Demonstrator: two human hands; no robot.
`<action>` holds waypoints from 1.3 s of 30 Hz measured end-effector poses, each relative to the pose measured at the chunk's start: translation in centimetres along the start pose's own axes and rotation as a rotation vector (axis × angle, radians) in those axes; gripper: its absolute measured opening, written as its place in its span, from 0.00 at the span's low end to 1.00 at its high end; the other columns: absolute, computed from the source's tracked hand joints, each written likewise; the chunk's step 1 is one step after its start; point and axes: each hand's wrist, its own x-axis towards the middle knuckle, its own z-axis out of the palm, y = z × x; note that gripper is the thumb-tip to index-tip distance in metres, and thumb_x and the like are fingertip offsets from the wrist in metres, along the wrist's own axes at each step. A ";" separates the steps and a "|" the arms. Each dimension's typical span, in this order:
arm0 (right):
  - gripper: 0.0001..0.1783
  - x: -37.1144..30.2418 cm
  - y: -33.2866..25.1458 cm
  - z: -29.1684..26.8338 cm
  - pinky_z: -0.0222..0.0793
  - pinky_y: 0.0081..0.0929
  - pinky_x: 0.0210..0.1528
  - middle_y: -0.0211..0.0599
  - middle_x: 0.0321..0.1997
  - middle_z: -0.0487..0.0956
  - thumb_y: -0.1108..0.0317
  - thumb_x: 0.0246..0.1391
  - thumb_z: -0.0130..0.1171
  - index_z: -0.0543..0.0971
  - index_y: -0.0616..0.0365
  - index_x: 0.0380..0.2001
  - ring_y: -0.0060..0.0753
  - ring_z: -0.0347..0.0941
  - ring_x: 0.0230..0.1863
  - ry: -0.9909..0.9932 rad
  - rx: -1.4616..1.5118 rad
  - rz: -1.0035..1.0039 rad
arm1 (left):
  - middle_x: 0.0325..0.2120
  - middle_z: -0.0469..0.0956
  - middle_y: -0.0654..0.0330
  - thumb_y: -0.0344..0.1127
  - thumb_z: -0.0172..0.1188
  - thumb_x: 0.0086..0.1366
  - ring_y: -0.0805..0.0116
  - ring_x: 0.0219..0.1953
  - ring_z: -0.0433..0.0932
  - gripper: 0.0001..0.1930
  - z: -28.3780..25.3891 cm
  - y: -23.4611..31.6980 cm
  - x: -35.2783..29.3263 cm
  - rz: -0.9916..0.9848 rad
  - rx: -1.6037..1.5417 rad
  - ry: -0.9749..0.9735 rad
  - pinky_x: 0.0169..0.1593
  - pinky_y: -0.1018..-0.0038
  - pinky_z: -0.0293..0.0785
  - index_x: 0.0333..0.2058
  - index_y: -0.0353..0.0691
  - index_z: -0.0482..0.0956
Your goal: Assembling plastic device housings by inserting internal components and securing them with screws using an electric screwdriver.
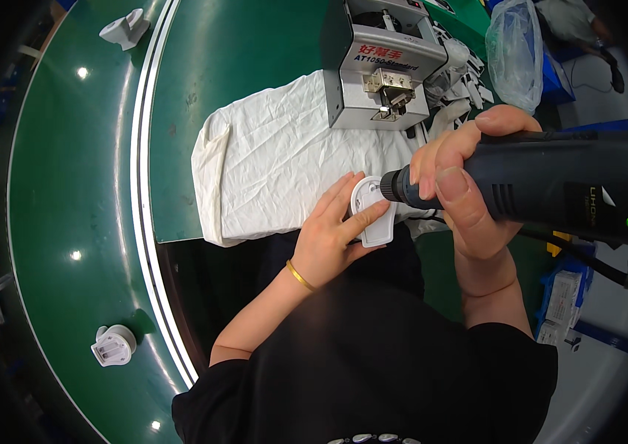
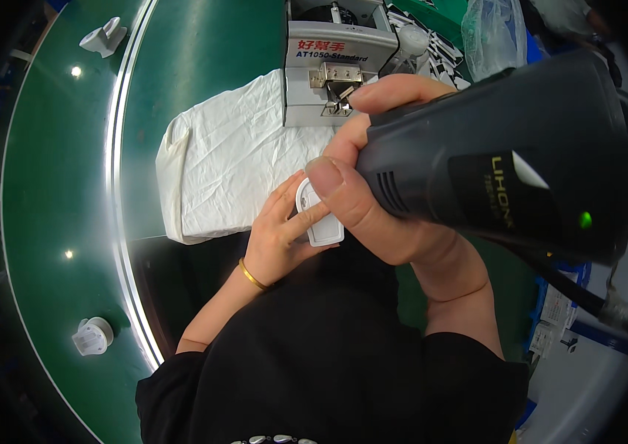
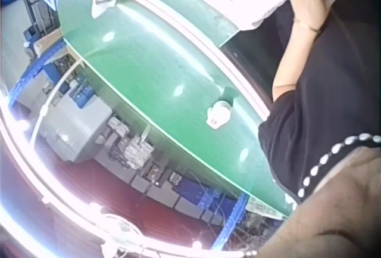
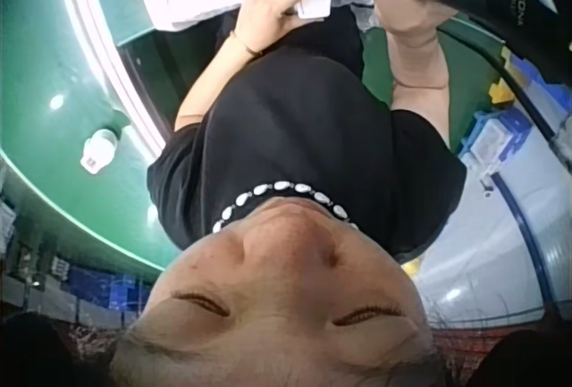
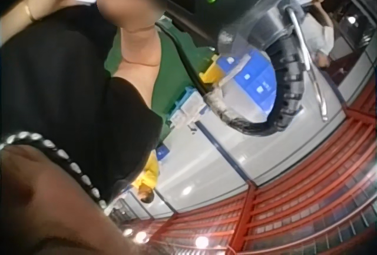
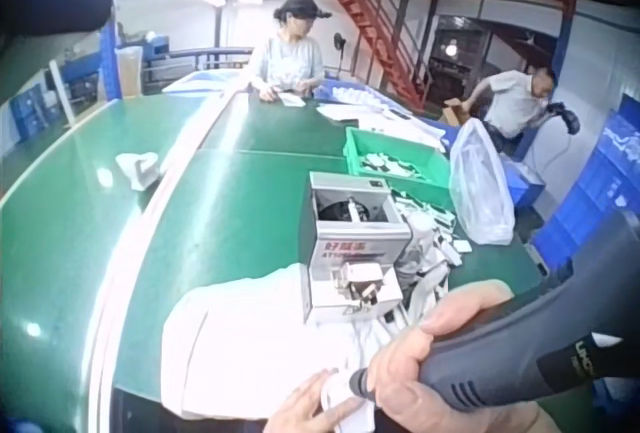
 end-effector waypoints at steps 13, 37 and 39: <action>0.28 0.3 -0.3 0.0 0.69 0.34 0.36 0.34 0.27 0.70 0.75 0.57 0.53 0.58 0.60 0.59 0.26 0.69 0.26 0.198 0.314 0.076 | 0.57 0.70 0.49 0.33 0.78 0.35 0.46 0.58 0.70 0.35 0.2 0.0 -0.1 -0.013 -0.001 0.022 0.56 0.61 0.73 0.49 0.53 0.81; 0.26 0.5 -0.1 0.9 0.70 0.35 0.36 0.35 0.26 0.71 0.75 0.57 0.53 0.58 0.64 0.56 0.27 0.70 0.26 0.221 0.248 0.129 | 0.56 0.70 0.44 0.34 0.75 0.39 0.43 0.59 0.69 0.33 -0.1 0.0 -0.1 -0.011 -0.030 0.002 0.59 0.60 0.70 0.50 0.50 0.80; 0.26 0.4 0.0 0.5 0.70 0.35 0.37 0.35 0.26 0.71 0.75 0.57 0.53 0.58 0.64 0.56 0.26 0.70 0.26 0.156 0.136 0.097 | 0.56 0.70 0.45 0.34 0.75 0.39 0.43 0.59 0.69 0.33 -0.1 0.0 0.0 -0.007 -0.034 0.004 0.59 0.60 0.70 0.50 0.50 0.80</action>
